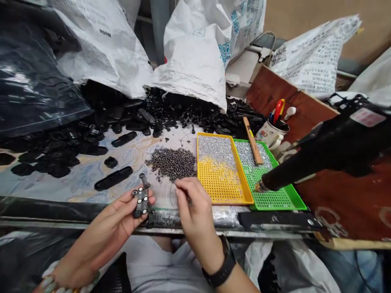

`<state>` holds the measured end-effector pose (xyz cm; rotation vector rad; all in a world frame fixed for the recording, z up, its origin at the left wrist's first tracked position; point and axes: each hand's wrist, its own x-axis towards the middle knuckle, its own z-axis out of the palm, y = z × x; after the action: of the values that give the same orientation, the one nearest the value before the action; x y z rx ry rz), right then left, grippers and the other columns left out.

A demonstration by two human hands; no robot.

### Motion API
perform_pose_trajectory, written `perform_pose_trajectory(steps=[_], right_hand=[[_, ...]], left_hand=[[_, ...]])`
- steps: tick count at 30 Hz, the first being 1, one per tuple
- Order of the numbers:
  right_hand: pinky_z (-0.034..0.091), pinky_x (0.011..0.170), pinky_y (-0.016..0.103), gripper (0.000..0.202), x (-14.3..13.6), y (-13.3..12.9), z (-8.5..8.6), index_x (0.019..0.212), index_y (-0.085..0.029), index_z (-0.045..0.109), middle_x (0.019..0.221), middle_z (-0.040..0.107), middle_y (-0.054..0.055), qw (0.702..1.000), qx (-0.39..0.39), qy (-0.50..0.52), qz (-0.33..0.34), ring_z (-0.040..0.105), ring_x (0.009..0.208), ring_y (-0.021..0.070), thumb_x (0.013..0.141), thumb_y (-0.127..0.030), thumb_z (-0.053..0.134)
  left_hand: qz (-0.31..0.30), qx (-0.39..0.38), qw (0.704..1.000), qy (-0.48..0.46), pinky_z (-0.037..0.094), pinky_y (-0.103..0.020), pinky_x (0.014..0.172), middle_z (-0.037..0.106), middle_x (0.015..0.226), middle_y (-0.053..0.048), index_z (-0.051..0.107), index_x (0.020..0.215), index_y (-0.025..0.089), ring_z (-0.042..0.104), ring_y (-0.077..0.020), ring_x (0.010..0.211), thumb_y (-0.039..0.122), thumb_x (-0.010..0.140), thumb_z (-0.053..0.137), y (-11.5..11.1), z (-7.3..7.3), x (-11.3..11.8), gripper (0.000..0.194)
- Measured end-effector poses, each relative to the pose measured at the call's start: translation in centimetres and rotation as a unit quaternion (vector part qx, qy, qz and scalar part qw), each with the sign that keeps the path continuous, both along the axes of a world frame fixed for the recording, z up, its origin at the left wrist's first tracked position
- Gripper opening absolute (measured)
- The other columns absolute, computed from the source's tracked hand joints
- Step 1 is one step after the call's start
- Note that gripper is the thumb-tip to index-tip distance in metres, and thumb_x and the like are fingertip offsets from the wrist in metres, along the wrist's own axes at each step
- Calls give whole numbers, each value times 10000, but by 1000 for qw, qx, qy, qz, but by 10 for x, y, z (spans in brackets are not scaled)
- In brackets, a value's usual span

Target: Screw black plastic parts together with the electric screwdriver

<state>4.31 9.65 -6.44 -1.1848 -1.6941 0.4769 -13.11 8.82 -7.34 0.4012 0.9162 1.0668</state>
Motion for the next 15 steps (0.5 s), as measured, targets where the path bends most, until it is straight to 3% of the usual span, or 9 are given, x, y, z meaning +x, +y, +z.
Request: perform_pose_trajectory(steps=[4, 7, 12, 15], right_hand=[[492, 753, 297, 184, -2, 15, 11, 955, -206, 576, 912, 599, 55, 999, 26, -31, 8, 572, 881, 150, 857, -83, 479], [496, 748, 290, 180, -24, 30, 19, 937, -193, 573, 905, 594, 57, 997, 20, -51, 59, 572, 866, 147, 861, -77, 458], [494, 723, 297, 162, -69, 47, 22, 902, -166, 591, 868, 586, 75, 979, -20, -116, 167, 567, 817, 162, 862, -94, 451], [480, 735, 293, 156, -81, 48, 22, 890, -167, 601, 863, 597, 70, 978, -39, -98, 182, 568, 811, 154, 863, -104, 461]], left_hand=[[35, 0, 999, 12, 524, -216, 686, 687, 965, -59, 666, 1009, 196, 622, -158, 889, 193, 822, 600, 3, 8, -15, 197], [91, 14, 995, 36, 534, -214, 687, 683, 974, -72, 666, 1001, 186, 618, -165, 902, 192, 808, 614, 4, 14, -34, 199], [237, 35, 966, 94, 554, -214, 708, 679, 982, -56, 677, 923, 182, 619, -167, 923, 151, 769, 637, -1, 23, -78, 162], [246, 34, 965, 84, 554, -225, 732, 681, 968, -43, 675, 924, 189, 619, -155, 916, 157, 794, 611, -4, 24, -89, 148]])
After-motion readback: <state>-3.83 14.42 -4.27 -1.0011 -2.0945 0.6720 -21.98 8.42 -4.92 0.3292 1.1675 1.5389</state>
